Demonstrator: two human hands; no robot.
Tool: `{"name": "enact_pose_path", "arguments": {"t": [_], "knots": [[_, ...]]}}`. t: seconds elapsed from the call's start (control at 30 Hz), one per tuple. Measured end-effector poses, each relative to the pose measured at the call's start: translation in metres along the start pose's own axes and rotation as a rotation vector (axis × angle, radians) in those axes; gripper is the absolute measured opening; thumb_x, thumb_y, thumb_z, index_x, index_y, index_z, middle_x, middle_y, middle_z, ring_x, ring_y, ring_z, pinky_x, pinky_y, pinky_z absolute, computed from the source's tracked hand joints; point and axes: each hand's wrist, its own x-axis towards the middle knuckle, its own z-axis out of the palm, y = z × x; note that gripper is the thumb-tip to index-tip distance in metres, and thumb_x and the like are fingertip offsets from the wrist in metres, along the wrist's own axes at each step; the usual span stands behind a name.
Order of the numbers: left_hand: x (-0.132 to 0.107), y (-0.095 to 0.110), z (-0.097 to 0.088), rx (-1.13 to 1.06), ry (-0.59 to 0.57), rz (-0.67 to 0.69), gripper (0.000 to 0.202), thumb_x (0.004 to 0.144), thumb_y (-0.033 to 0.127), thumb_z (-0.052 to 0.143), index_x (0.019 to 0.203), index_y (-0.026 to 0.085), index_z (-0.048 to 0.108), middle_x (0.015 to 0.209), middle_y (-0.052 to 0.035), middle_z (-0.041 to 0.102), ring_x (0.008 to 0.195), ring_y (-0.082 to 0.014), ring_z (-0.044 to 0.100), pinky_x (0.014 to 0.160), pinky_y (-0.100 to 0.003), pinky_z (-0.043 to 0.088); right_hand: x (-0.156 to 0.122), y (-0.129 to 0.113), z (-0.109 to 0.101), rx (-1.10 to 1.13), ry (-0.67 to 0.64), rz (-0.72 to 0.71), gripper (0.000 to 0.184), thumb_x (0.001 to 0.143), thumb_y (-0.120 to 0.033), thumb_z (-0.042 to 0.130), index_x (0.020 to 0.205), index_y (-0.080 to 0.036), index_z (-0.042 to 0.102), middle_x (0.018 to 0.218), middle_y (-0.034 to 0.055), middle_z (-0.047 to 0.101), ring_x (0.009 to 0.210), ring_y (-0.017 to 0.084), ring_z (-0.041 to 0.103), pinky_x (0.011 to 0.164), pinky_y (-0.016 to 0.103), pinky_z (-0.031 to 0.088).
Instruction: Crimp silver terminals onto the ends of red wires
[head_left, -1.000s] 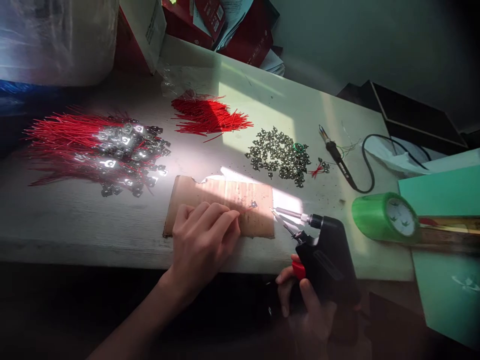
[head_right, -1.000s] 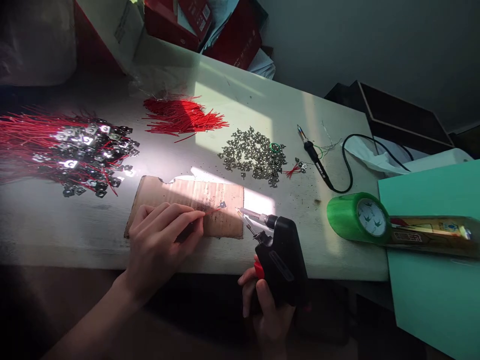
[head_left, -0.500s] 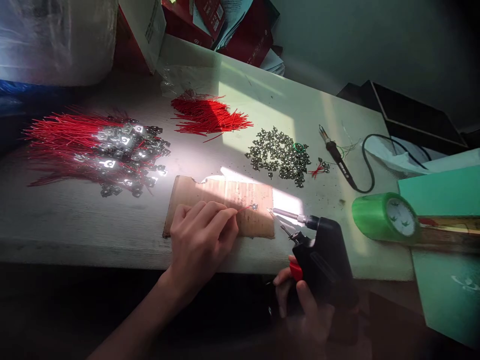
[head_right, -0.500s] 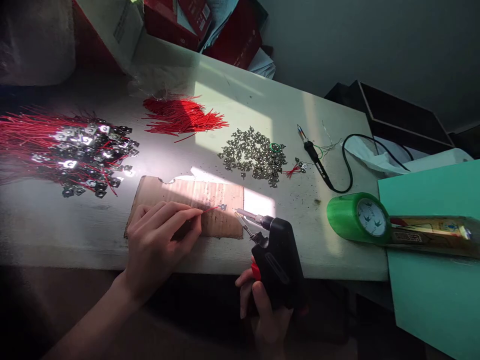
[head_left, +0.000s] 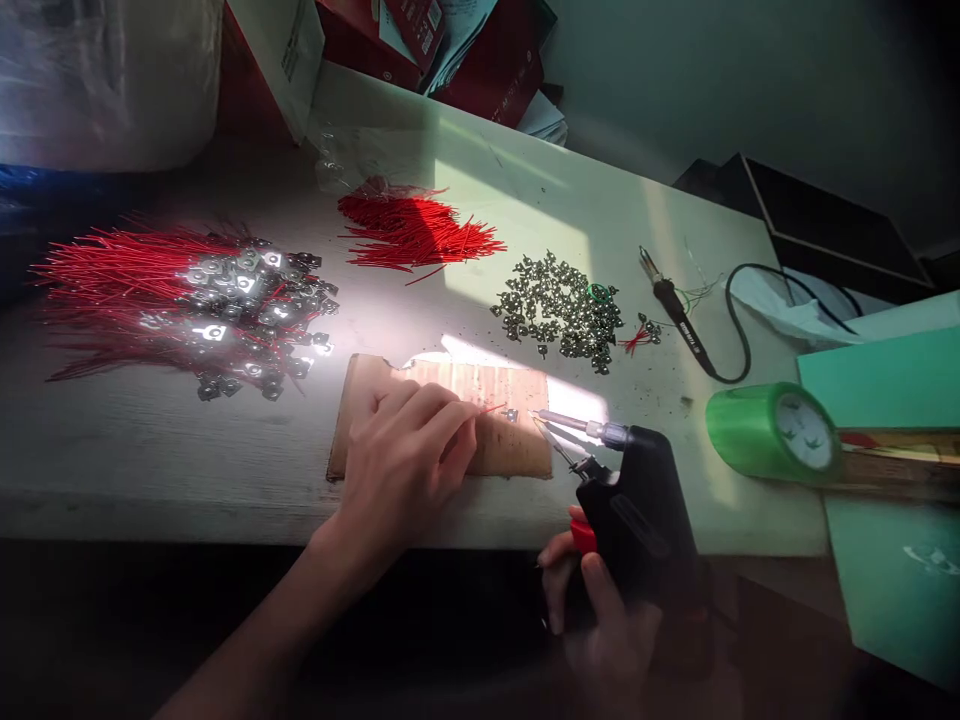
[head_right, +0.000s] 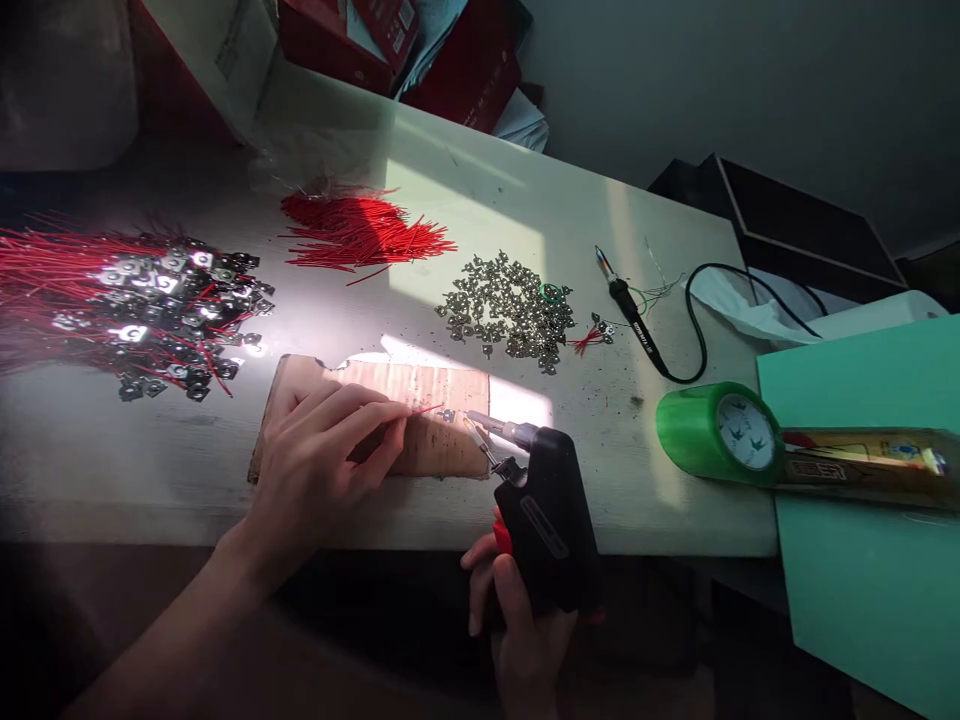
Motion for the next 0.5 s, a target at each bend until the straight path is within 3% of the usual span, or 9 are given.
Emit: {"name": "enact_pose_path", "arguments": {"t": [0.5], "knots": [[-0.006, -0.003, -0.001, -0.063, 0.008, -0.016, 0.007, 0.095, 0.016, 0.066, 0.092, 0.021, 0.069, 0.090, 0.0007, 0.071, 0.085, -0.0176, 0.064, 0.078, -0.037, 0.038, 0.003, -0.012, 0.008, -0.072, 0.013, -0.048, 0.030, 0.094, -0.039, 0.062, 0.119, -0.022, 0.064, 0.076, 0.0019, 0.068, 0.035, 0.008, 0.046, 0.035, 0.020, 0.035]]}}
